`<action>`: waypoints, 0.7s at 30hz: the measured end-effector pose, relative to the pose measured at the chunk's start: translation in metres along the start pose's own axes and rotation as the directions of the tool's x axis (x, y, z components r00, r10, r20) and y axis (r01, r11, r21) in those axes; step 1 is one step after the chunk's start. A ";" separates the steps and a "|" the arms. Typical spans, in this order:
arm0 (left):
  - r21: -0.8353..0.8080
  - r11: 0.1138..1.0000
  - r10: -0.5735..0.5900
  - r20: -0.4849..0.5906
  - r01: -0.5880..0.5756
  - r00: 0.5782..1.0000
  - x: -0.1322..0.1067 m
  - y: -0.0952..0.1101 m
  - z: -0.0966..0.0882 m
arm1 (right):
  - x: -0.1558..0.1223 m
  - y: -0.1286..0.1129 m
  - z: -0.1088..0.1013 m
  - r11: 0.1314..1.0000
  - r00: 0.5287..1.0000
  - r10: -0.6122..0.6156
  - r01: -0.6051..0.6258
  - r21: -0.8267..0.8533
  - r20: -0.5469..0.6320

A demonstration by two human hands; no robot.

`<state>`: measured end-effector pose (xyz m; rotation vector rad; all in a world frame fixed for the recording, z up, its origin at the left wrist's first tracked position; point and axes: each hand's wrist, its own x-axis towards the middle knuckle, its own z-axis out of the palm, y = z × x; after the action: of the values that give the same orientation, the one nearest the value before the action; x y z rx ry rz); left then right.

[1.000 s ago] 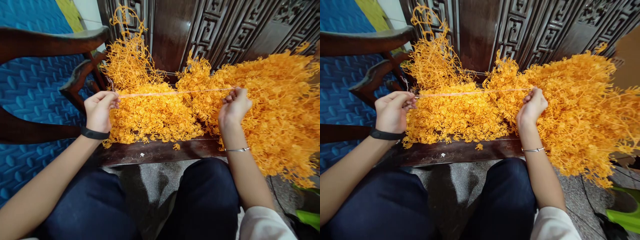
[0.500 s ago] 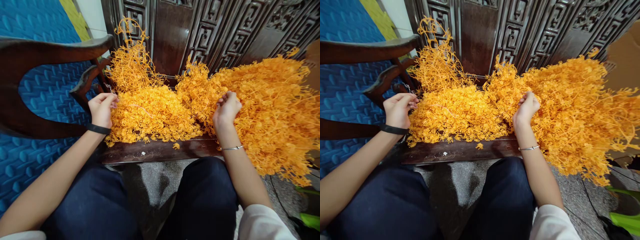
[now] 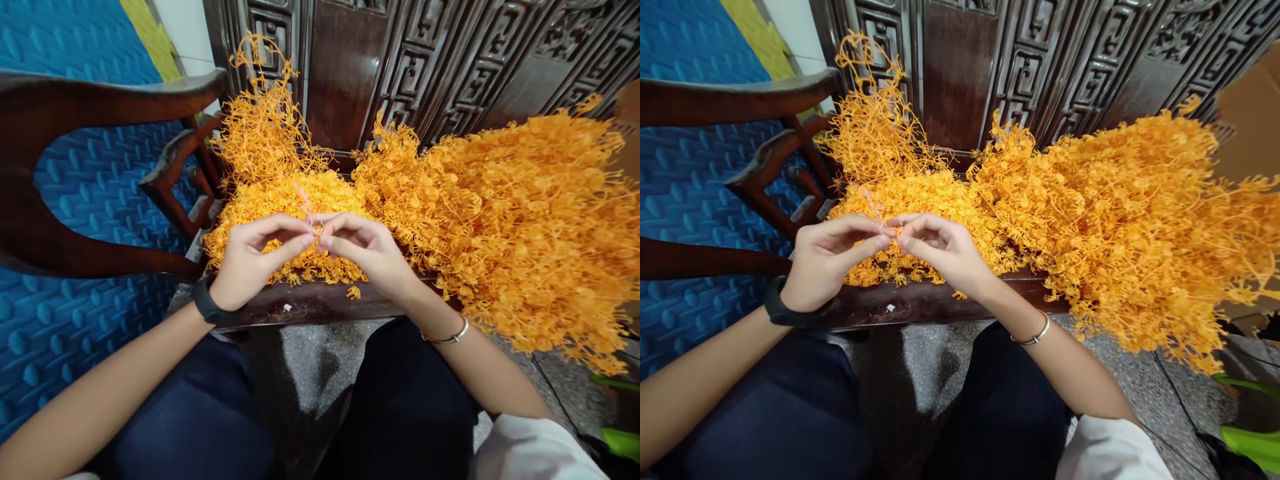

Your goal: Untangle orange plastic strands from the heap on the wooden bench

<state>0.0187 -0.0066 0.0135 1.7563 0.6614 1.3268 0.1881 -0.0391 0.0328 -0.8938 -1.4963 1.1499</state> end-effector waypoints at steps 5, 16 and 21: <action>0.030 0.999 0.019 -0.093 -0.016 0.996 -0.002 0.002 0.000 | -0.001 0.004 0.002 0.997 0.998 0.046 -0.048 0.055 0.040; -0.044 0.989 -0.129 0.248 0.144 0.960 0.000 -0.006 0.010 | 0.000 0.009 0.002 0.952 0.989 0.140 -0.123 0.280 -0.038; -0.029 0.956 -0.271 0.299 0.293 0.915 0.000 -0.004 0.012 | 0.001 0.011 -0.001 0.951 0.979 0.177 -0.144 0.275 -0.101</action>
<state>0.0306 -0.0075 0.0088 1.6791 0.6595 0.8618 0.1891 -0.0349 0.0223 -0.8951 -1.1505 1.3527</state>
